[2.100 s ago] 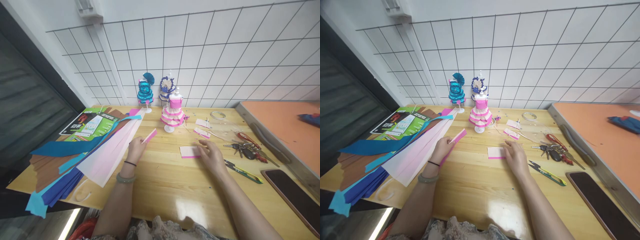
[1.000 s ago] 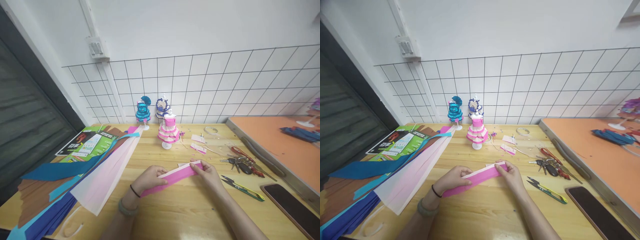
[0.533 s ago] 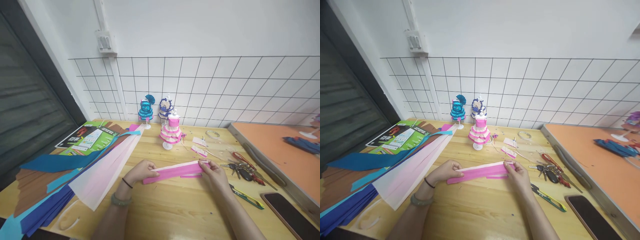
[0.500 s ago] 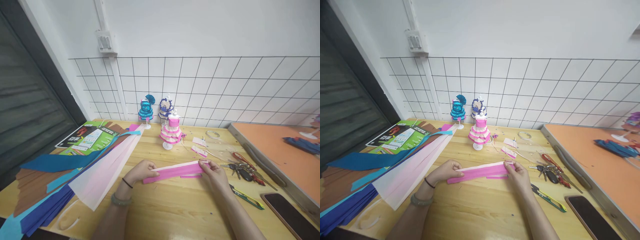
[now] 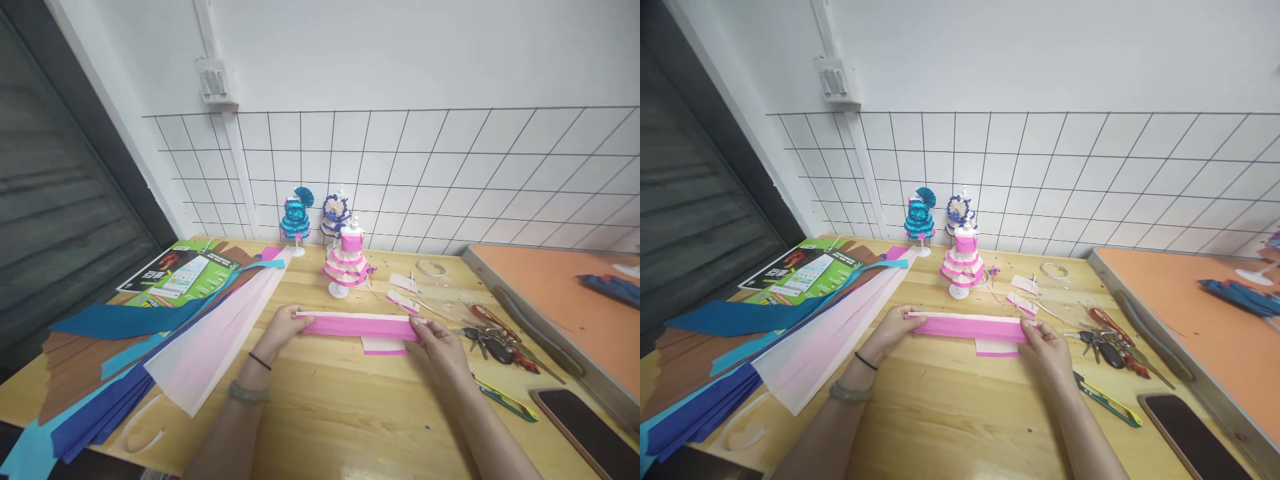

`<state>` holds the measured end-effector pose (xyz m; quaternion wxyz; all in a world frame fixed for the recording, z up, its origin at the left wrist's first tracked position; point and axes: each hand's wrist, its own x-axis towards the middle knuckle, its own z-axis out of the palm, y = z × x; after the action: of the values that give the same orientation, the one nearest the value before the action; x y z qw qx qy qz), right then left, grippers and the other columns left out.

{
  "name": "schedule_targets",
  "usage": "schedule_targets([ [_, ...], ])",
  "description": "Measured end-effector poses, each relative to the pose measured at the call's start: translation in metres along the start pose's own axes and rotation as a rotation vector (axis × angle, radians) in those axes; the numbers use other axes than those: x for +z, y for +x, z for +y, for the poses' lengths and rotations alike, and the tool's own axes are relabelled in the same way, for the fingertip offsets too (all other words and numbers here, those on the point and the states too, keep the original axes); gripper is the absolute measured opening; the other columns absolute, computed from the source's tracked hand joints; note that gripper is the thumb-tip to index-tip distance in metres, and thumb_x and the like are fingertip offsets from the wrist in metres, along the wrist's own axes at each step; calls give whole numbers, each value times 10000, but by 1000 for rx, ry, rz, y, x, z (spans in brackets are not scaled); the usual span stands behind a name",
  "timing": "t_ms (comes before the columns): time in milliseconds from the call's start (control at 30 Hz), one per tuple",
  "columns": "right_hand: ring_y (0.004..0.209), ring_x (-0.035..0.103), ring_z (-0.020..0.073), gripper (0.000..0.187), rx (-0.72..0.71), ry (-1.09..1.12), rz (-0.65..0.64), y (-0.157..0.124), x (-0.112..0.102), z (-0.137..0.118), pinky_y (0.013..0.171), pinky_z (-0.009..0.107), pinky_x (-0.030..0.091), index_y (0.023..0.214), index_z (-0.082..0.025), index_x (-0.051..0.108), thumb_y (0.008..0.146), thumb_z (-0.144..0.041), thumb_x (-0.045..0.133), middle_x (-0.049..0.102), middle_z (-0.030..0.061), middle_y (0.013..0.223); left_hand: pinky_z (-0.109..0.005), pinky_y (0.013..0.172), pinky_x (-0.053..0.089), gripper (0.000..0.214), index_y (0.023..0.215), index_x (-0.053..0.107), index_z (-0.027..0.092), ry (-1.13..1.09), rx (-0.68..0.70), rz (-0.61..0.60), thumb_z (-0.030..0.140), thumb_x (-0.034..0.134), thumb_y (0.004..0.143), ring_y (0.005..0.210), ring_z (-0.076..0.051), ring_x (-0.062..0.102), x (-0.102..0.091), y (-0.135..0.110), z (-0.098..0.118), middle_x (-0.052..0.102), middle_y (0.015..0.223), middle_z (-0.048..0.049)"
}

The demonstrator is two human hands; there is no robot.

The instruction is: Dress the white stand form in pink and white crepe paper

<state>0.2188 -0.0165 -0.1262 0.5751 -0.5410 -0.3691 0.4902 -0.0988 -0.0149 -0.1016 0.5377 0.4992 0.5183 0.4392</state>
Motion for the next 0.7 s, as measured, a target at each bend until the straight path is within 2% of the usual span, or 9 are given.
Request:
schedule_targets([
  [233, 605, 636, 150, 294, 79, 74, -8, -6, 2, -4, 548, 223, 520, 811, -202, 691, 588, -367, 788, 708, 6, 715, -200, 533, 436, 378, 752, 622, 110, -138, -65, 43, 415, 757, 574, 575, -82, 519, 2, 1, -2, 583, 674, -3],
  [400, 660, 661, 192, 340, 59, 16, 13, -9, 4, -9, 581, 258, 545, 827, -187, 689, 574, -392, 787, 717, 33, 766, -189, 525, 458, 361, 766, 634, 107, -182, -85, 76, 399, 752, 589, 602, -87, 545, 2, -1, 0, 619, 719, -28],
  [700, 656, 675, 180, 439, 121, 38, -21, -18, 10, -20, 560, 214, 529, 932, -186, 644, 567, -378, 793, 719, 15, 741, -179, 519, 477, 322, 887, 623, 122, -257, -97, 179, 289, 733, 634, 605, -87, 568, -1, 3, 0, 621, 710, -16],
])
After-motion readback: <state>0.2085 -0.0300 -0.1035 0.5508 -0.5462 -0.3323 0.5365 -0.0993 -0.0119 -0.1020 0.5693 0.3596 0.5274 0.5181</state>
